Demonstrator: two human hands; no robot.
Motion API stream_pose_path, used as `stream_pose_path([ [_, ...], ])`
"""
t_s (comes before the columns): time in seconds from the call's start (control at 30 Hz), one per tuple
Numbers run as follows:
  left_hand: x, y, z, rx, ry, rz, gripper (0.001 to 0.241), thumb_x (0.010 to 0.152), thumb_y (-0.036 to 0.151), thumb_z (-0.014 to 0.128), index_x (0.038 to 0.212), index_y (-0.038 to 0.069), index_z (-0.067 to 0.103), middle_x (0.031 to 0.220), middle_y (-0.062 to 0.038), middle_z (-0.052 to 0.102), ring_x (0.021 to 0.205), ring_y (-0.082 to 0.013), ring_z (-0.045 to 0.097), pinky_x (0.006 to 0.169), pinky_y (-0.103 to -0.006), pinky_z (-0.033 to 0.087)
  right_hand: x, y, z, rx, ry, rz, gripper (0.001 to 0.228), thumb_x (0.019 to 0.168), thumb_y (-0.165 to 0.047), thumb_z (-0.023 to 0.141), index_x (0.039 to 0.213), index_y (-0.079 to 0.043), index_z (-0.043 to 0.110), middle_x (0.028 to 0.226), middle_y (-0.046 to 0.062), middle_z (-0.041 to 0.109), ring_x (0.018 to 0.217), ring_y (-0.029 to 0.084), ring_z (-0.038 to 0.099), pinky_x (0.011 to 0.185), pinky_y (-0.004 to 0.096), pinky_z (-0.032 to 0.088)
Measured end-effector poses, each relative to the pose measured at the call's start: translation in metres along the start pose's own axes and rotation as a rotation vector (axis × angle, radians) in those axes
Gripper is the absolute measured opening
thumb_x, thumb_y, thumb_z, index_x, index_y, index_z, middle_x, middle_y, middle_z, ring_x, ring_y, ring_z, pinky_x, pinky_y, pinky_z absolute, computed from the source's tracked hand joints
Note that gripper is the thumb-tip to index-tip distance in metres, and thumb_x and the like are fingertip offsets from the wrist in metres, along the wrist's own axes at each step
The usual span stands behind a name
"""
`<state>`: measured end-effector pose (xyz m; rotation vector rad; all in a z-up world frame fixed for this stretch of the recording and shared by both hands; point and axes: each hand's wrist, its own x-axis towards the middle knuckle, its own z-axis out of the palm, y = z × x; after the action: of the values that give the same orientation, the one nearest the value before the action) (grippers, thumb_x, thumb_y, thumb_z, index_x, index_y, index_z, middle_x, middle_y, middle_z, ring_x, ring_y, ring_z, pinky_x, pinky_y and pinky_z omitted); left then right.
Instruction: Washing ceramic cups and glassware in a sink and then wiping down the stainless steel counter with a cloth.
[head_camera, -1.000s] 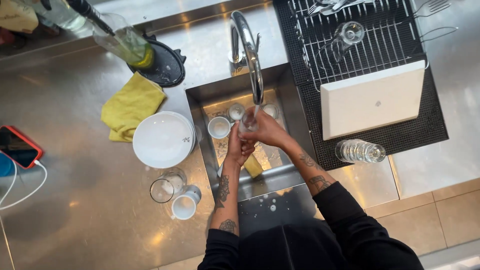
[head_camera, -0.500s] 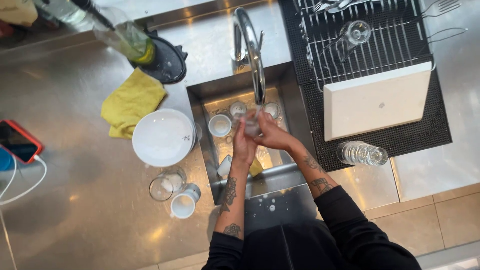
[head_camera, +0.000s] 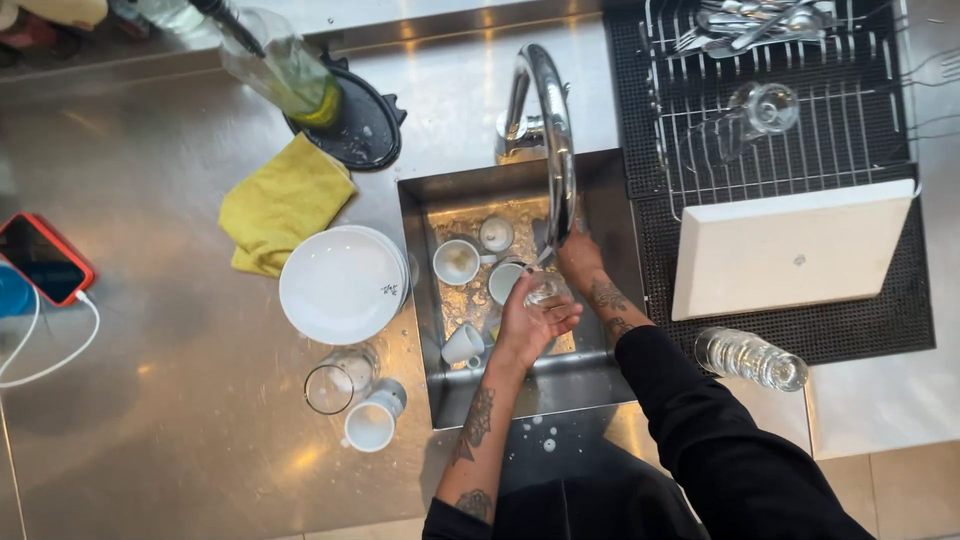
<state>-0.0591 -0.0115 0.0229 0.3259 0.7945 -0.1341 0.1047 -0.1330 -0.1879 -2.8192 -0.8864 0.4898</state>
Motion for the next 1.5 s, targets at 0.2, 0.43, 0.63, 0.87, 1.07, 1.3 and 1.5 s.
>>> stream_pose_path([
  [0.2,0.015,0.007,0.007,-0.306,-0.268,-0.063,0.059,0.101,0.059,0.051,0.123,0.005,0.057,0.106,-0.022,0.072,0.097,-0.0390,0.074,0.080,-0.0479,0.063,-0.039,-0.068,-0.137,0.276,-0.034,0.231,0.064,0.081,-0.031,0.082,0.129,0.001,0.053,0.129,0.027,0.054,0.099,0.048,0.066,0.083,0.053,0.057],
  [0.43,-0.040,0.036,0.042,0.026,0.002,0.355,0.054,0.091,0.035,0.064,0.135,0.023,0.035,0.106,-0.015,0.062,0.086,-0.0316,0.072,0.078,-0.0491,0.065,-0.083,-0.100,-0.186,0.725,0.218,0.059,0.080,0.067,-0.029,0.084,0.132,0.001,0.047,0.120,0.024,0.056,0.104,0.041,0.064,0.088,0.047,0.053],
  [0.63,-0.089,0.047,-0.004,0.762,0.344,0.993,0.056,0.097,0.012,0.068,0.143,0.005,0.037,0.121,-0.015,0.059,0.096,-0.0213,0.065,0.080,-0.0349,0.057,-0.106,-0.147,-0.225,0.448,0.045,-0.108,0.068,0.067,-0.022,0.082,0.127,-0.002,0.055,0.122,0.022,0.056,0.106,0.046,0.061,0.088,0.052,0.051],
  [0.87,-0.092,0.027,-0.042,0.870,0.454,0.920,0.053,0.094,0.015,0.069,0.138,0.007,0.041,0.113,-0.015,0.068,0.093,-0.0218,0.069,0.079,-0.0359,0.056,-0.093,-0.130,-0.183,0.965,0.034,0.185,0.060,0.071,-0.024,0.080,0.120,-0.009,0.048,0.106,0.022,0.057,0.081,0.036,0.062,0.070,0.046,0.053],
  [1.07,-0.090,0.022,-0.047,0.739,0.460,0.645,0.053,0.093,0.021,0.065,0.139,0.013,0.040,0.098,-0.015,0.071,0.077,-0.0196,0.069,0.068,-0.0350,0.058,-0.077,-0.120,-0.164,1.639,-0.195,0.415,0.059,0.079,-0.027,0.079,0.125,-0.017,0.044,0.103,0.017,0.059,0.068,0.023,0.058,0.057,0.036,0.050],
  [1.3,-0.074,0.017,-0.070,0.415,0.333,0.539,0.055,0.094,0.022,0.065,0.140,0.015,0.035,0.106,-0.013,0.060,0.083,-0.0247,0.067,0.069,-0.0402,0.064,-0.094,-0.133,-0.194,0.521,0.091,-0.148,0.066,0.067,-0.036,0.089,0.121,-0.011,0.060,0.109,0.015,0.063,0.091,0.032,0.068,0.079,0.045,0.056],
  [1.5,-0.057,0.013,-0.083,0.075,0.287,0.299,0.054,0.095,0.040,0.062,0.133,0.011,0.036,0.106,-0.020,0.056,0.085,-0.0393,0.072,0.071,-0.0482,0.062,-0.109,-0.152,-0.250,0.295,-0.054,-0.054,0.067,0.069,-0.031,0.083,0.130,-0.016,0.057,0.122,0.017,0.055,0.107,0.044,0.064,0.093,0.052,0.053],
])
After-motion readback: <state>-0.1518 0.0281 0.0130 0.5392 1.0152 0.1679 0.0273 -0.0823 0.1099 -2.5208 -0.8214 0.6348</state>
